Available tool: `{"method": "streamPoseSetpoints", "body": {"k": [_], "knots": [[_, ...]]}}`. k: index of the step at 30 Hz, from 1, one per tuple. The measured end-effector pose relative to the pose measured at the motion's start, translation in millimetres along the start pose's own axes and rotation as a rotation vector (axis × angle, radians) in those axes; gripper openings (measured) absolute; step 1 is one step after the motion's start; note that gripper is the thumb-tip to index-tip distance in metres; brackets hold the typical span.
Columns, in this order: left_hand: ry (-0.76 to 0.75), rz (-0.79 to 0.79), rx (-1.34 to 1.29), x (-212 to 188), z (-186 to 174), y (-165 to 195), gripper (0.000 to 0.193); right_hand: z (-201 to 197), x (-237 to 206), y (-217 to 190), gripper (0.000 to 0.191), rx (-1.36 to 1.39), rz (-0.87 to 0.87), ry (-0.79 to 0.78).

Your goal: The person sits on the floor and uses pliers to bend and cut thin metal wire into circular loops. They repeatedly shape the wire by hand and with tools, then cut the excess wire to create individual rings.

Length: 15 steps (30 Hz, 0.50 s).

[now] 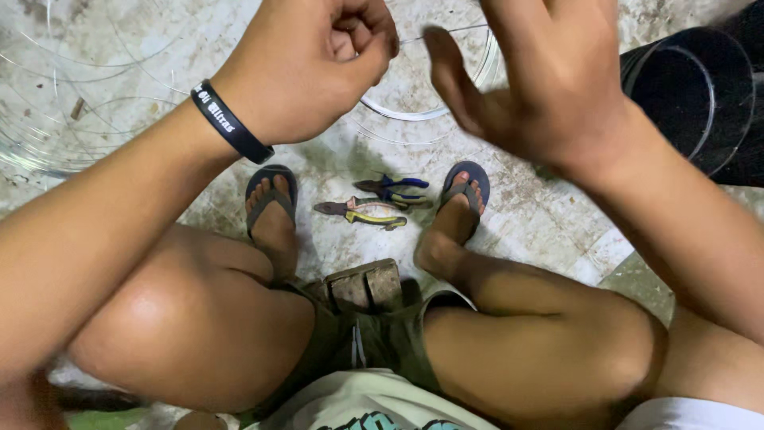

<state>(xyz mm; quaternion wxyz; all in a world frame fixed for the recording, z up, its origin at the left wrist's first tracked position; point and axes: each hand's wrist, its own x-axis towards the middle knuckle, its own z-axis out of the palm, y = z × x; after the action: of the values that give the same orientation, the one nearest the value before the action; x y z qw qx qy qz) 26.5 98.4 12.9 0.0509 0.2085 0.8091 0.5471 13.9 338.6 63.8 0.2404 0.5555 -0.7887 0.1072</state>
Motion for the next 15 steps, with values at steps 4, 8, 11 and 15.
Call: {"method": "streamPoseSetpoints", "body": {"k": [4, 8, 11, 15], "knots": [[0.049, -0.059, 0.006, 1, -3, -2, 0.007, 38, -35, -29, 0.024, 0.494, -0.297, -0.126], [0.065, 0.001, 0.012, 6, -2, -5, 0.007, 149, -101, -69, 0.041, 0.68, 0.07, -0.69], [0.065, 0.1, 0.017, 5, 0, -11, 0.006, 226, -164, -75, 0.042, 0.48, 0.071, -1.028], [0.058, 0.129, 0.049, 4, -3, -18, 0.005, 294, -217, -87, 0.056, 0.343, 0.242, -1.093]]}}
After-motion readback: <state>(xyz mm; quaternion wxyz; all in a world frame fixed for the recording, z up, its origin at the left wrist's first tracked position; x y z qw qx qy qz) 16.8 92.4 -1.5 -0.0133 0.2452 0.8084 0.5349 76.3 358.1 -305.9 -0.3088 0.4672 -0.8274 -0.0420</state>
